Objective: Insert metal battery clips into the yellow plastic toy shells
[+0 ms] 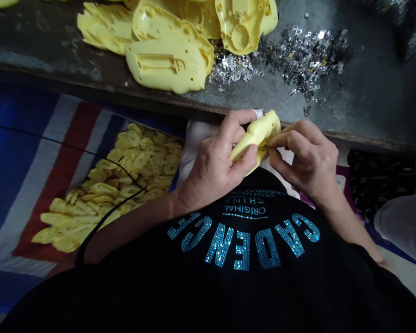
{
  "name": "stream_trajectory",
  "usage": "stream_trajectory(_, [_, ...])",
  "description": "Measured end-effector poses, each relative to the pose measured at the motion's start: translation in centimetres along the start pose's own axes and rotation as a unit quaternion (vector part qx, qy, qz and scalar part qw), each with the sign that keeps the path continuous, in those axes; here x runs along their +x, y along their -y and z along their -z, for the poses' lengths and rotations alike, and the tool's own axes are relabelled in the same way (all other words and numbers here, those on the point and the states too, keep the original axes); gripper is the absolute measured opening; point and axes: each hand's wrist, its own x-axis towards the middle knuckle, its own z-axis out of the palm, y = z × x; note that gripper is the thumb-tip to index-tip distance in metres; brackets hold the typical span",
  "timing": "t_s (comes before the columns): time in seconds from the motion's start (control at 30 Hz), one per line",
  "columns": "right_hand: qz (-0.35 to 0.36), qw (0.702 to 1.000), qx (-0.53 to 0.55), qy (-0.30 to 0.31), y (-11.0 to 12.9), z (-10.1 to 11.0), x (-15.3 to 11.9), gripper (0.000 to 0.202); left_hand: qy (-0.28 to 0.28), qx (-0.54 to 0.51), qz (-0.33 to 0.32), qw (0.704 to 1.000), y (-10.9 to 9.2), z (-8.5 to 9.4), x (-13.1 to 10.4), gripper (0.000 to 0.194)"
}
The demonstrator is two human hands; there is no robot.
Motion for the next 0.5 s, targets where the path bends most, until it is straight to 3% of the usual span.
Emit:
stream_trajectory(0.2, [0.056, 0.989, -0.138, -0.001, -0.2, -1.2, 0.4, 0.015, 0.008, 0.057, -0.051, 0.997, -0.4, 0.0, 0.3, 0.048])
stream_trajectory(0.4, [0.044, 0.993, -0.094, 0.048, 0.0, -0.5, 0.7, 0.007, 0.026, 0.085, -0.012, 0.996, -1.0, 0.3, 0.1, 0.047])
stream_trajectory(0.5, [0.031, 0.994, -0.097, 0.047, 0.2, -0.5, 0.7, 0.009, 0.02, 0.079, -0.031, 0.996, -0.8, 0.2, 0.1, 0.049])
